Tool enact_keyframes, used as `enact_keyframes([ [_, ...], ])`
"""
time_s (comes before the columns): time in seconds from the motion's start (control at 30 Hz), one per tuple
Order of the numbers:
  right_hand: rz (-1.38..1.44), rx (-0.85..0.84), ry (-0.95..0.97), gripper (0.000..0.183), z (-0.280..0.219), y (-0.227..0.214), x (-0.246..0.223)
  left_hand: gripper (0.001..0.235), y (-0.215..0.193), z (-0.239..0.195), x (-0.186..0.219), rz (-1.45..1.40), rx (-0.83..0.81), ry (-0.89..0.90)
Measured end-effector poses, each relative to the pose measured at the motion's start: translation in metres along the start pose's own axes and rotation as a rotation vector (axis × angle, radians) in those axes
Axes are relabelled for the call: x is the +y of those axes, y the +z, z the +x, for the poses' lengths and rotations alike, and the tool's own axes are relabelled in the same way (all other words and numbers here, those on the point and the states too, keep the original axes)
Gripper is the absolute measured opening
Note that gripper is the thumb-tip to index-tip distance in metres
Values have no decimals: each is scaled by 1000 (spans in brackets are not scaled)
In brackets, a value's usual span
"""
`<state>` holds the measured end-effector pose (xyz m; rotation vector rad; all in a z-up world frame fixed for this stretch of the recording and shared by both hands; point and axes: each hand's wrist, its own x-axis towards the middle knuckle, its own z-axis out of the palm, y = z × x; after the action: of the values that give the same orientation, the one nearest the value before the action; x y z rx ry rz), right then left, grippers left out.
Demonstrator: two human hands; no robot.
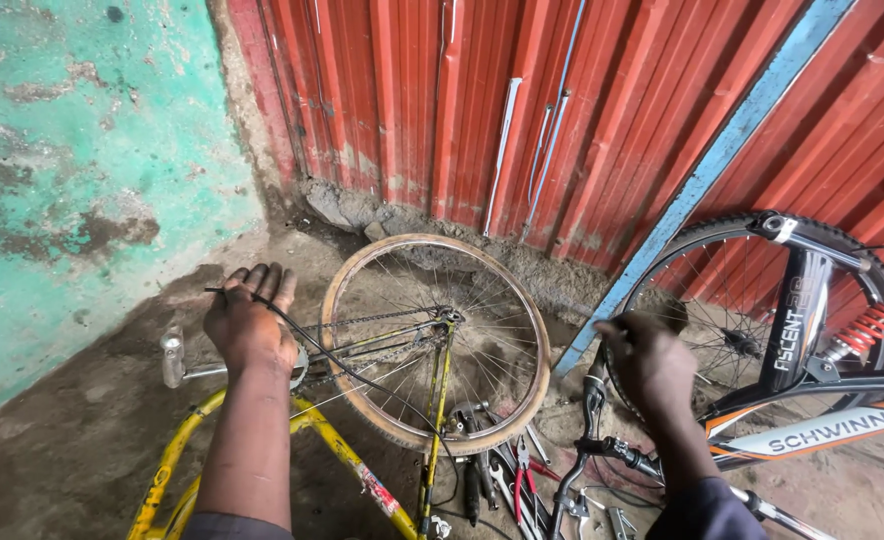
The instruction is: The person repairs a yellow bicycle by lubricating the rear hub with a yellow bottle and threading a cable through the frame. They use pliers to cut the cable and a screwdriver to adjust the hub components, then route the cable along the frame.
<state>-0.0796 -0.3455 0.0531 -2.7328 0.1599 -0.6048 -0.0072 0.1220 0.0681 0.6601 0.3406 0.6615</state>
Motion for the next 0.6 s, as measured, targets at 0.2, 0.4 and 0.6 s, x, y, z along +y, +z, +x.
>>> enact_keyframes([
  [0.2, 552, 635, 121, 13, 9, -32, 23, 31, 36, -58, 35, 273, -9, -81],
  [0.4, 908, 167, 392, 45, -1, -28, -32, 37, 56, -88, 12, 338, -155, -186],
  [0.6, 845, -164, 131, 55, -19, 14, -75, 43, 79, -118, 7, 259, -306, -327],
])
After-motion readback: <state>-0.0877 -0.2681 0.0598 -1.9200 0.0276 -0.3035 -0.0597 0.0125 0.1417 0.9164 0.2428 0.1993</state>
